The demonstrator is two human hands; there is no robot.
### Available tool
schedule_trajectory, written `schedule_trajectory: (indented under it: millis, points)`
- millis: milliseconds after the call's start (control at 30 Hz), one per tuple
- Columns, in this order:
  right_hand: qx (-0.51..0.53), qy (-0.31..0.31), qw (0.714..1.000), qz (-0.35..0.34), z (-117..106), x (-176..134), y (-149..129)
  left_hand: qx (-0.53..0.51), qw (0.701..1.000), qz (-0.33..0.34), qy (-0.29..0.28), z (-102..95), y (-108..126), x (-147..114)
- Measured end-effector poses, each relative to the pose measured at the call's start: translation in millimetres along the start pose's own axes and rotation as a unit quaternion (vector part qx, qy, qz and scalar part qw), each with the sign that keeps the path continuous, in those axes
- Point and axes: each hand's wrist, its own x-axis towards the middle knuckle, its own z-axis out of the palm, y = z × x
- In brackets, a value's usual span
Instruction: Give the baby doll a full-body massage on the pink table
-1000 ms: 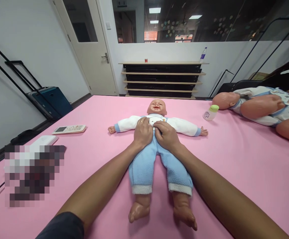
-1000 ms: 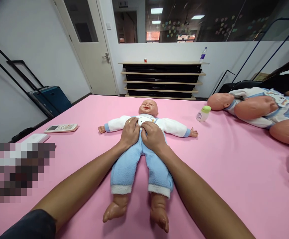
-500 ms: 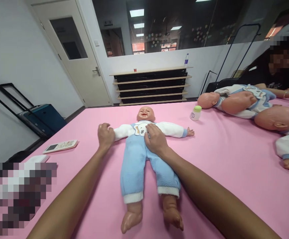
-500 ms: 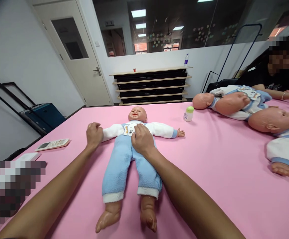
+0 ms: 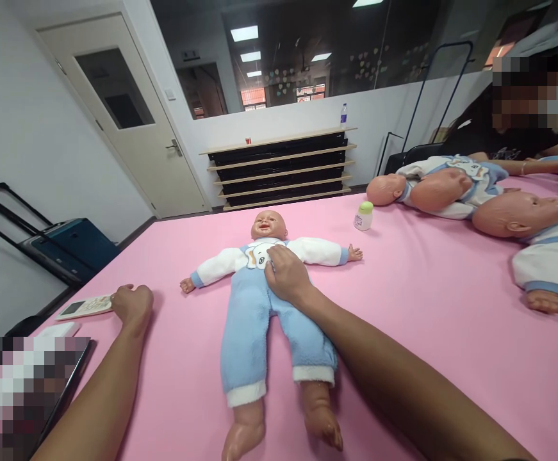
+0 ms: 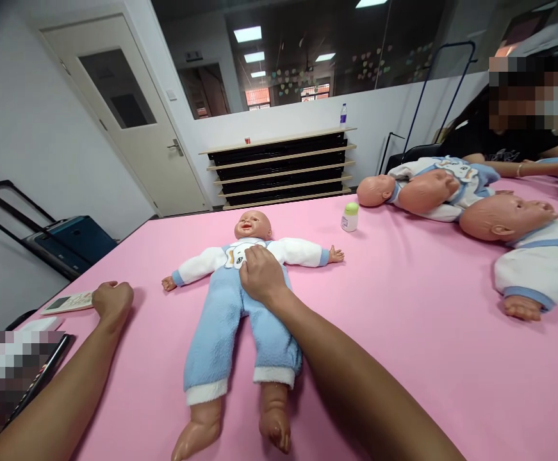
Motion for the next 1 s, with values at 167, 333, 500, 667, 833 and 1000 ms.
schedule_trajectory:
  millis: [167,333,500,667,833,1000]
  points:
    - [0.004,-0.002,1.0,0.004,-1,1,-1,-0.052,0.996,0.047,0.058,-1.7,37,-19]
    - [0.008,0.011,1.0,-0.018,-3,1,-2,-0.245,0.931,0.27,0.008,-18.9,141,-111]
    - [0.019,0.021,0.999,-0.022,-4,0,1,-0.325,0.828,0.435,-0.141,-17.9,211,-199]
    - [0.034,0.006,0.998,-0.05,-4,0,1,-0.311,0.843,0.418,-0.136,-2.5,202,-202]
    - [0.06,-0.033,0.995,-0.071,-6,1,0,-0.288,0.856,0.409,-0.133,6.5,193,-194]
    - [0.058,-0.057,0.996,-0.044,-4,3,1,-0.25,0.864,0.421,-0.122,12.0,194,-196]
